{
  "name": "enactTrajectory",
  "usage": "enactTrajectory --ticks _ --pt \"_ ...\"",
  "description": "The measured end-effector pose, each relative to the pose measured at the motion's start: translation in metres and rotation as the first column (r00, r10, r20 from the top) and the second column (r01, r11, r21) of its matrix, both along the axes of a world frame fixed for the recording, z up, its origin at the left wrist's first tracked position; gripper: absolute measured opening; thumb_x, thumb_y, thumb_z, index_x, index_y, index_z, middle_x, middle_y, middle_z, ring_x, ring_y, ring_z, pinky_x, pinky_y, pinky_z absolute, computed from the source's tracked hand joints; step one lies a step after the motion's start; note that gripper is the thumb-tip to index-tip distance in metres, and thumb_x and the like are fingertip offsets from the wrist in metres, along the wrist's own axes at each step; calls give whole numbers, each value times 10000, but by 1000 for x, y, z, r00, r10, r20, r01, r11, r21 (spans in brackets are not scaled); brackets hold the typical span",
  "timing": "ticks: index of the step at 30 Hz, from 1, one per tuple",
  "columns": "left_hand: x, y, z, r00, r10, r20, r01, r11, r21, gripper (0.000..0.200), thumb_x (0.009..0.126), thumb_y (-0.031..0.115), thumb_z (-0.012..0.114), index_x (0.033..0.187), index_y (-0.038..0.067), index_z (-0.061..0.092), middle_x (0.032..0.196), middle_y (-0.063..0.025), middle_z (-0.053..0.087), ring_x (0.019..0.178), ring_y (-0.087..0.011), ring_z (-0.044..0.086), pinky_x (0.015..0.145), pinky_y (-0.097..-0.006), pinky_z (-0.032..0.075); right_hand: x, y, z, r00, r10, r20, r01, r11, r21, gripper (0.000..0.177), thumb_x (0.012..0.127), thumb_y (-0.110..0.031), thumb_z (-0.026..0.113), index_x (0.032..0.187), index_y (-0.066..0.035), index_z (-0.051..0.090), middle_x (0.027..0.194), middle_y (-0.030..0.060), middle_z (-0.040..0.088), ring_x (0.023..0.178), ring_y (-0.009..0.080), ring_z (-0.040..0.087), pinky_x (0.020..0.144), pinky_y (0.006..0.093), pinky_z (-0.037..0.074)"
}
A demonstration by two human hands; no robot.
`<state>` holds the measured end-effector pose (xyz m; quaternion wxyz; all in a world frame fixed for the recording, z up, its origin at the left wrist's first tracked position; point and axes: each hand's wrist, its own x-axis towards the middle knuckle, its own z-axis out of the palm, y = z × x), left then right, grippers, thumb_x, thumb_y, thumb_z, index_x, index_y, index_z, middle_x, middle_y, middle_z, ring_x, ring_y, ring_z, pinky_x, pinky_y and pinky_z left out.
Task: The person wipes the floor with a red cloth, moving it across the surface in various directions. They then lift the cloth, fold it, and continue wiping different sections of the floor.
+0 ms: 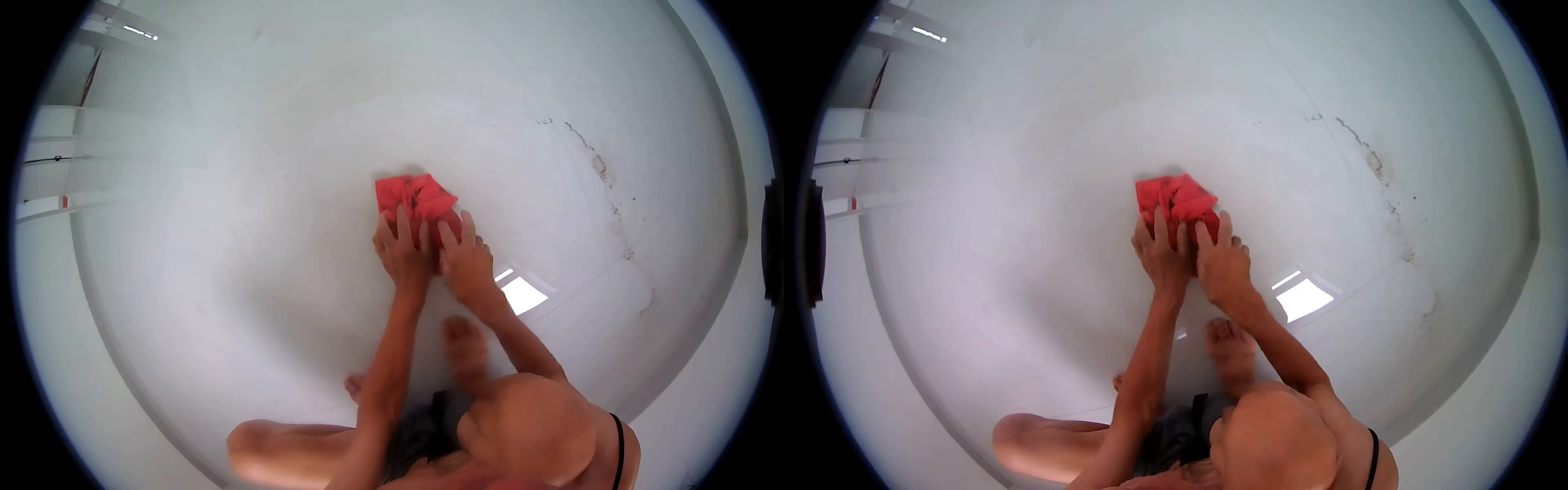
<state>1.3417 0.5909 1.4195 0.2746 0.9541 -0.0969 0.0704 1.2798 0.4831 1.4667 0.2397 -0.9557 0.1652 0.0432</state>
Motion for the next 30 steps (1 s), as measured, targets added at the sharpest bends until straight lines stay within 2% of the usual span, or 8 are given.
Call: enactTrajectory --ticks 2,5,8,11,18,21,25,30 --pt "-10 2 17 992 27 -123 -30 999 -28 562 948 226 743 1459 61 580 1452 -235 482 1291 -433 513 1033 -493 491 -8 18 15 992 10 125 -2 998 -64 539 932 -163 677 1451 -68 568 1504 297 471 1134 432 637 946 553 497" --pt "-26 19 22 965 17 -263 -32 998 -52 595 951 188 734 1499 62 541 1475 -220 456 1294 -411 521 1020 -470 512 -23 45 15 913 16 409 -42 998 54 507 950 -182 683 1426 -34 590 1495 293 490 1247 441 593 1005 581 471" --pt "-24 33 25 955 -60 -290 16 988 -150 566 952 126 714 1487 43 550 1458 -213 470 1272 -386 551 1013 -447 526 -18 49 -6 874 21 485 -11 1000 -23 507 957 -219 696 1413 -16 604 1490 303 496 1325 458 538 1076 621 419" --pt "-13 46 22 939 -112 -324 33 970 -239 511 944 64 697 1441 19 590 1443 -216 492 1248 -372 583 999 -421 540 -2 29 -18 874 73 481 -107 993 42 545 955 -260 713 1426 -15 594 1491 307 490 1390 473 477 1130 641 363" --pt "-1 73 5 917 -257 -305 169 943 -287 478 924 -8 684 1398 -8 628 1401 -213 524 1160 -348 637 974 -407 554 -7 8 -49 818 338 465 -340 937 -81 667 902 -411 759 1414 -13 606 1536 295 467 1461 458 410 1176 646 319" --pt "4 53 32 883 -194 -427 90 963 -253 460 924 -2 682 1382 -12 637 1371 -209 539 1133 -347 643 962 -411 554 -10 -1 -53 814 376 442 -389 919 -64 669 880 -439 765 1383 -18 632 1538 290 472 1479 444 394 1180 644 318" --pt "3 37 13 940 -125 -318 100 991 -94 420 939 40 684 1358 21 661 1318 -205 547 1101 -348 637 924 -421 554 -2 -10 -66 803 358 476 -339 932 -128 642 860 -431 779 1355 -40 656 1548 250 480 1485 417 398 1185 643 312" --pt "19 -13 6 972 -126 -198 112 990 -85 394 940 75 709 1330 27 676 1272 -217 560 1102 -369 632 919 -425 546 17 -54 -69 849 326 415 -322 943 -82 581 876 -374 766 1359 -70 656 1554 197 494 1486 385 409 1200 636 298"
